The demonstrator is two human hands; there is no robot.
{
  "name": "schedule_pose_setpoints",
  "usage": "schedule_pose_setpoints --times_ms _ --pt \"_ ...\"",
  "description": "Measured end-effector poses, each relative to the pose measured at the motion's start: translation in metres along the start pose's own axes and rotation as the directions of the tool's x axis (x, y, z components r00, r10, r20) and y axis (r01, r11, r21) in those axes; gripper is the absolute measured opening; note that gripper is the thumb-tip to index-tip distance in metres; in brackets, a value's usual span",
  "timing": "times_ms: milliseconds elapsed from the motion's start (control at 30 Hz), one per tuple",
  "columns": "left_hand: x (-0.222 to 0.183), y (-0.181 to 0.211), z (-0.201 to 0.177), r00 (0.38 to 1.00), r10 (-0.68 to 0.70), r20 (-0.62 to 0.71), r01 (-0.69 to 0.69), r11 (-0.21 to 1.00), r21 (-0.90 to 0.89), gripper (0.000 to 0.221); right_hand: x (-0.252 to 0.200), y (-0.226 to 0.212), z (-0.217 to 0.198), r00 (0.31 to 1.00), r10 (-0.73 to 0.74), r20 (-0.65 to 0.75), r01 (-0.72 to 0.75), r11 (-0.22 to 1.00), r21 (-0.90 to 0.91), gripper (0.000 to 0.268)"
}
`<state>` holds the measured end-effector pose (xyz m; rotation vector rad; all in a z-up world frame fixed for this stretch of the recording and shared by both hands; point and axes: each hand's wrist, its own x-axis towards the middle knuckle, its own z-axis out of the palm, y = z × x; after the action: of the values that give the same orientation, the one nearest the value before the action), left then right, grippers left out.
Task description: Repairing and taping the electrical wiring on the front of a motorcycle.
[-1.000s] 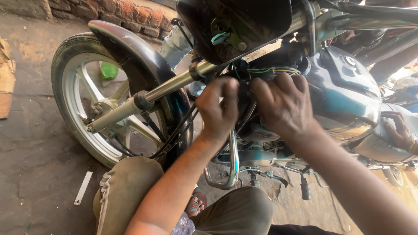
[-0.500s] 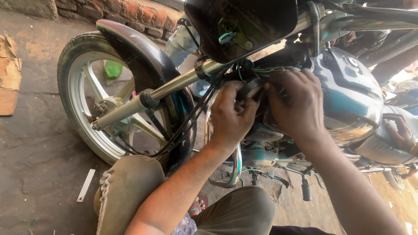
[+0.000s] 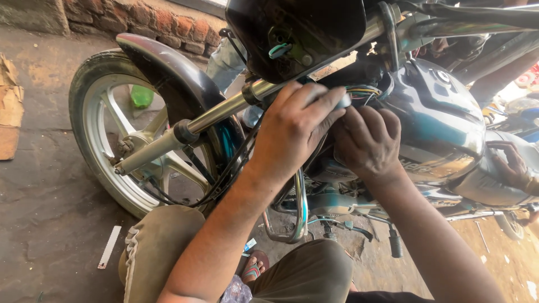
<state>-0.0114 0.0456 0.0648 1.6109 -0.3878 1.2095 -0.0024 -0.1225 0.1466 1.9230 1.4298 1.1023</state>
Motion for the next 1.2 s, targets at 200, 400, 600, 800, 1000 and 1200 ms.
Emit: schedule_pose_setpoints --times_ms 200,400,600,800,1000,1200 --pt "-0.002 -0.012 0.015 0.991 -0.118 0.06 0.124 0.987 -0.105 0.028 -0.006 0.0 0.009 1.0 0.0 -0.013 -0.002 0.992 -0.124 0.015" --pt "0.008 -0.011 0.006 0.892 -0.226 0.392 0.431 0.688 -0.584 0.056 -0.002 -0.005 0.012 0.998 -0.036 0.044 0.044 0.977 -0.207 0.011" --pt "-0.015 -0.033 0.022 0.951 -0.258 0.169 0.307 0.739 -0.6 0.037 0.0 -0.007 0.007 0.988 0.057 0.146 -0.032 0.986 -0.165 0.017" --pt "-0.012 -0.022 0.022 0.995 -0.075 0.062 0.084 0.984 -0.158 0.037 0.01 -0.021 -0.008 0.981 0.164 0.1 -0.158 0.985 -0.071 0.025" --pt "-0.018 -0.027 0.034 0.986 -0.166 -0.006 0.156 0.939 -0.308 0.014 0.009 -0.026 -0.005 0.93 0.344 0.128 -0.344 0.939 -0.022 0.023" --pt "-0.044 0.003 0.046 0.798 -0.548 -0.253 0.433 0.812 -0.391 0.023 0.022 -0.017 -0.014 0.874 0.423 0.239 -0.465 0.871 0.16 0.02"
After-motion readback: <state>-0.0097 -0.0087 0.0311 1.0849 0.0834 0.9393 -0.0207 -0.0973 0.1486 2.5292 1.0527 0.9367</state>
